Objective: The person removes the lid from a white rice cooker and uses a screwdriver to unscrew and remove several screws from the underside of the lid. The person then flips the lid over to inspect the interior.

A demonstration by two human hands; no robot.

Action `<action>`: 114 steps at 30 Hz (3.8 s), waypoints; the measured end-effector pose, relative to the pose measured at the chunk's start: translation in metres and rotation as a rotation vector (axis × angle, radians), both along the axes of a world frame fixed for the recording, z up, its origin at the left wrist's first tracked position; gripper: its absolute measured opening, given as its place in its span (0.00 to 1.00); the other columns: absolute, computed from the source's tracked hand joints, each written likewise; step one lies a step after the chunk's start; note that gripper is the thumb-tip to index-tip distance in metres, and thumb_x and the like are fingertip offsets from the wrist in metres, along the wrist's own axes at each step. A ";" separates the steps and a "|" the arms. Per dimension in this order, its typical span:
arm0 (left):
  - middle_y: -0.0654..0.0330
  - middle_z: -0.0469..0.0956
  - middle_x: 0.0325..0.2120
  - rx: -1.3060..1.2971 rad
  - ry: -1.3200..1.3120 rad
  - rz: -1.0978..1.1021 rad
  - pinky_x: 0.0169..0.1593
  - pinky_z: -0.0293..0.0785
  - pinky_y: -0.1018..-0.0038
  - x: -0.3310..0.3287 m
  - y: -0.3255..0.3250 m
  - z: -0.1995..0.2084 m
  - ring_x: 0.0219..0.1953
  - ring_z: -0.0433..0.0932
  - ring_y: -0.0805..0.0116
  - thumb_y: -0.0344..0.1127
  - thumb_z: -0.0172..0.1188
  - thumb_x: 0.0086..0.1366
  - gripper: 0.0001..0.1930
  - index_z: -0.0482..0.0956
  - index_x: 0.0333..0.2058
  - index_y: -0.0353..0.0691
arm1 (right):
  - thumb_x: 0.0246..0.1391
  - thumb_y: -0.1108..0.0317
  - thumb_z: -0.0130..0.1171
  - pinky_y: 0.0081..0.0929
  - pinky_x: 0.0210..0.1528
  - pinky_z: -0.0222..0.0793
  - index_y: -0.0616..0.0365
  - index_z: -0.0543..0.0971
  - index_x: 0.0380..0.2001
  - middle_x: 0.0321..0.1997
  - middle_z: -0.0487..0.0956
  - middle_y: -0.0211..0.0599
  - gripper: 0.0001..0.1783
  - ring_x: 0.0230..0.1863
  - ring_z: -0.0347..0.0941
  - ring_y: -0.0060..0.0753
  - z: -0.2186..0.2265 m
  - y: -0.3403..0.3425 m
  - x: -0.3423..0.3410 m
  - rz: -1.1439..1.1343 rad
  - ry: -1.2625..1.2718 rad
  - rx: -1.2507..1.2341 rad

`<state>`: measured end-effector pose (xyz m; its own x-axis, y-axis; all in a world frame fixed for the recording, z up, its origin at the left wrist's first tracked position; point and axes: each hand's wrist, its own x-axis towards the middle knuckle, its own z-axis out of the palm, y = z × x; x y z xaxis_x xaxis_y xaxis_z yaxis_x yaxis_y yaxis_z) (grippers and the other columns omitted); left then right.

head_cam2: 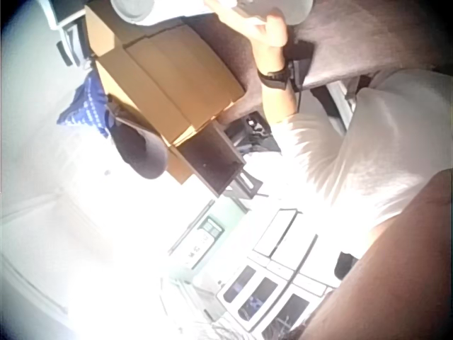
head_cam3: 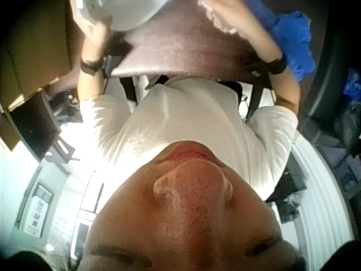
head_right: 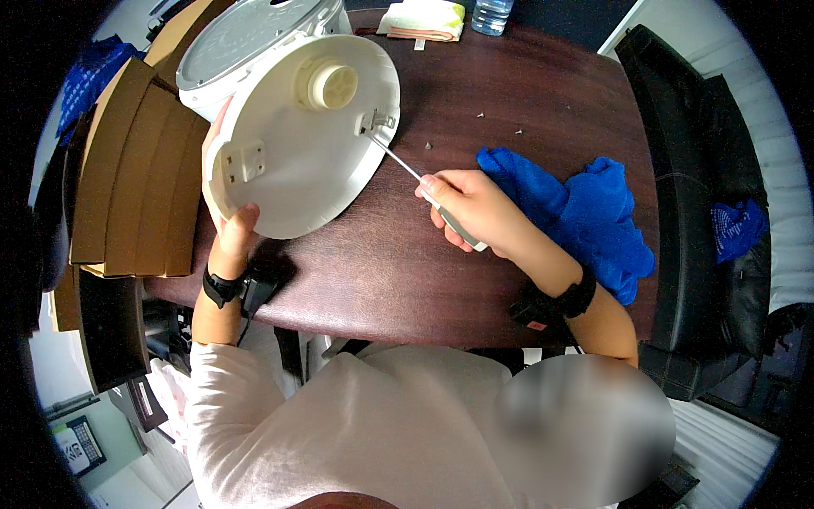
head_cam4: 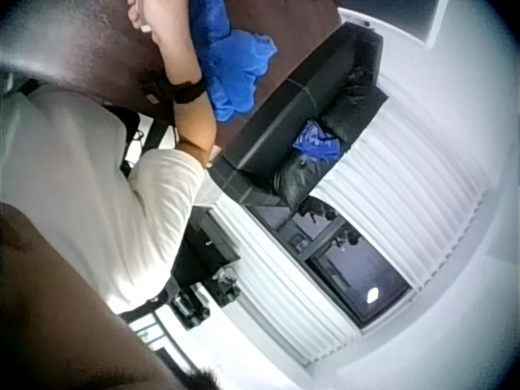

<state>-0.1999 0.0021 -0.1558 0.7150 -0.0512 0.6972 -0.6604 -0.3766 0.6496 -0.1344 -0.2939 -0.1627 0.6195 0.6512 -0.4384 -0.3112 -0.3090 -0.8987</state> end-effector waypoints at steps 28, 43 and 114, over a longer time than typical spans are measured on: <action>0.44 0.61 0.58 -0.037 0.128 0.037 0.59 0.63 0.61 -0.006 -0.002 -0.001 0.59 0.65 0.55 0.56 0.56 0.47 0.50 0.52 0.63 0.29 | 0.57 0.57 0.57 0.32 0.21 0.69 0.61 0.74 0.29 0.17 0.76 0.44 0.16 0.21 0.76 0.44 -0.002 -0.001 0.010 0.127 -0.958 -0.369; 0.44 0.60 0.60 -0.055 0.183 0.063 0.59 0.62 0.61 -0.011 -0.002 -0.002 0.59 0.64 0.54 0.60 0.55 0.50 0.50 0.51 0.63 0.28 | 0.60 0.56 0.53 0.21 0.16 0.65 0.58 0.73 0.34 0.19 0.73 0.31 0.14 0.15 0.70 0.25 0.003 -0.012 0.011 0.023 -0.581 -0.200; 0.45 0.56 0.62 -0.020 0.151 0.078 0.61 0.60 0.60 -0.009 -0.006 0.009 0.61 0.62 0.55 0.63 0.55 0.50 0.52 0.51 0.63 0.30 | 0.53 0.59 0.59 0.32 0.27 0.73 0.57 0.74 0.35 0.26 0.76 0.38 0.13 0.25 0.77 0.37 0.008 -0.011 0.032 0.091 -1.493 -0.418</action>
<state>-0.2091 -0.0043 -0.1469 0.8128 0.0217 0.5821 -0.5242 -0.4086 0.7472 -0.1021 -0.3053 -0.1549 0.6106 0.7026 0.3655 0.7896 -0.5757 -0.2125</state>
